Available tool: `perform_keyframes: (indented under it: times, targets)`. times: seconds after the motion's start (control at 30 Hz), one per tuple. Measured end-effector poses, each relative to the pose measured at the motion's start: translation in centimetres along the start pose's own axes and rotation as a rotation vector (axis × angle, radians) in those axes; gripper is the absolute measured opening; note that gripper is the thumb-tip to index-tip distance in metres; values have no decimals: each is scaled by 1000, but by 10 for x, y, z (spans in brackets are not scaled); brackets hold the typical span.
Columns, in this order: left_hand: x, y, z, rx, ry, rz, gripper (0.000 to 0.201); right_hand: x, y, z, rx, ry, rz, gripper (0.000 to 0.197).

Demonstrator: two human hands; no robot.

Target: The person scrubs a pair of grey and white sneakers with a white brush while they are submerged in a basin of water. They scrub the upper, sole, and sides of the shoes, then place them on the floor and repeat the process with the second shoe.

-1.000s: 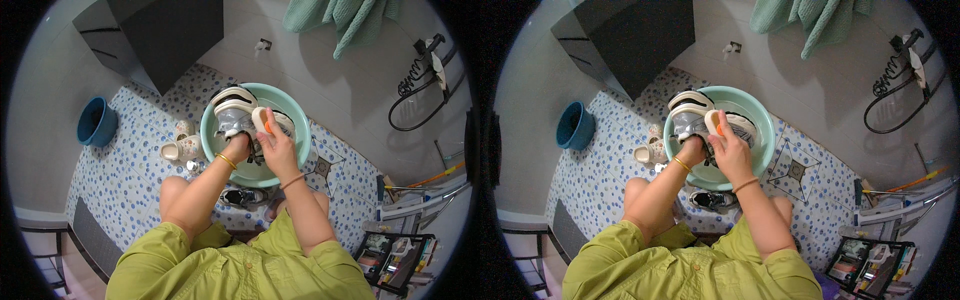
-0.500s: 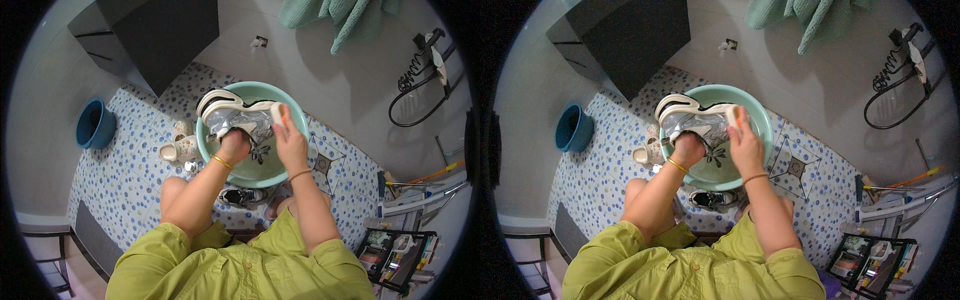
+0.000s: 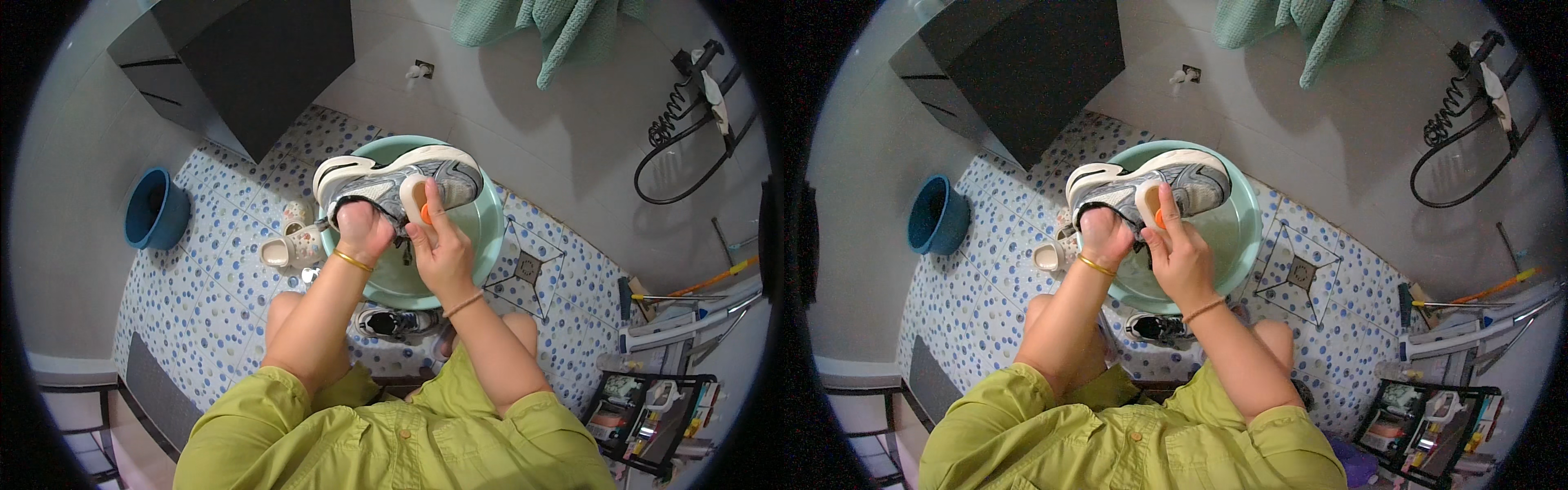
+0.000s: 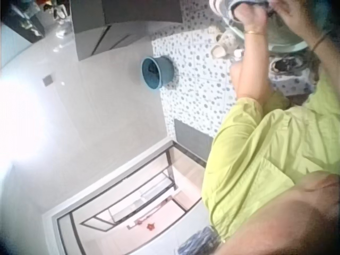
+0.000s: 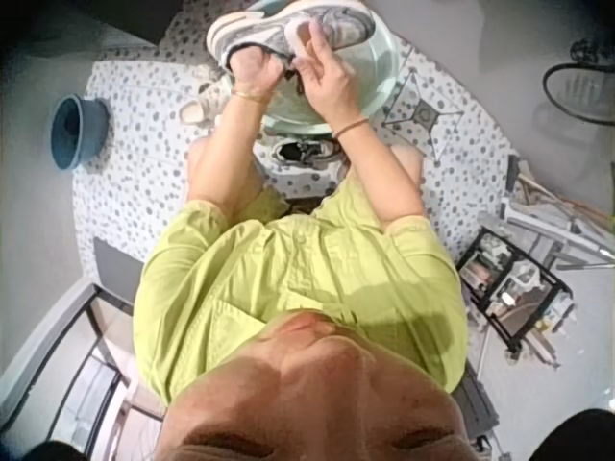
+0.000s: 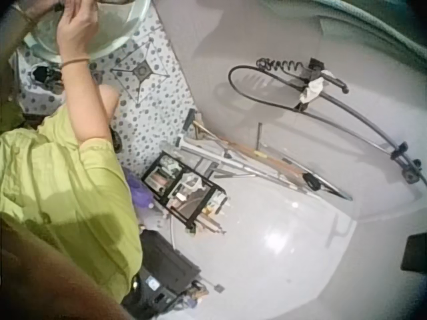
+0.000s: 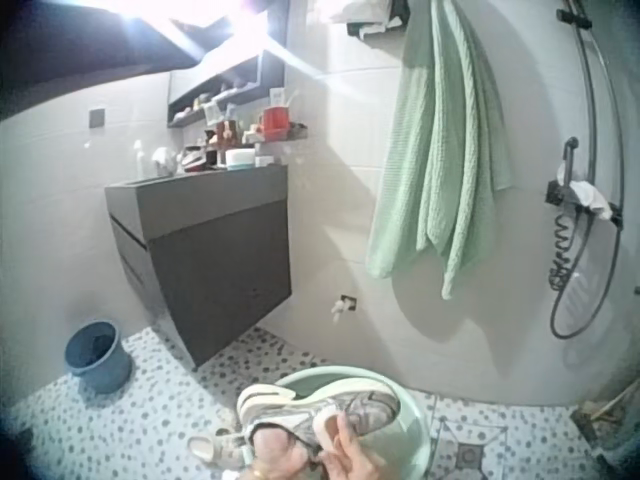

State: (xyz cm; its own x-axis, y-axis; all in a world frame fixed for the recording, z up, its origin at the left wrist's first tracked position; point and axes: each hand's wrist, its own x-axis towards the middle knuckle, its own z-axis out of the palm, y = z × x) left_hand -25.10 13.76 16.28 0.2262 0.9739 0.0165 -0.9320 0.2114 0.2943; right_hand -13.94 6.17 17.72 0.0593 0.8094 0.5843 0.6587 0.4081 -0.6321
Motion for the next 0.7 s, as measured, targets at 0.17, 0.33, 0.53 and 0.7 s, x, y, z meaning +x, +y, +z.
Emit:
perform_keyframes:
  times: [0.17,0.33,0.53,0.7]
  targets:
    - [-3,13,-1,-239,-349,-59,39,23,28,-21,-146,141,223,56]
    - [1,11,-2,-129,-62,-54,38,-1,11,7,-120,157,21,55]
    - [5,18,3,-86,-122,-96,42,20,43,-22,-42,254,182,56]
    - [5,36,-1,-68,-309,-212,45,30,59,-51,279,220,117,56]
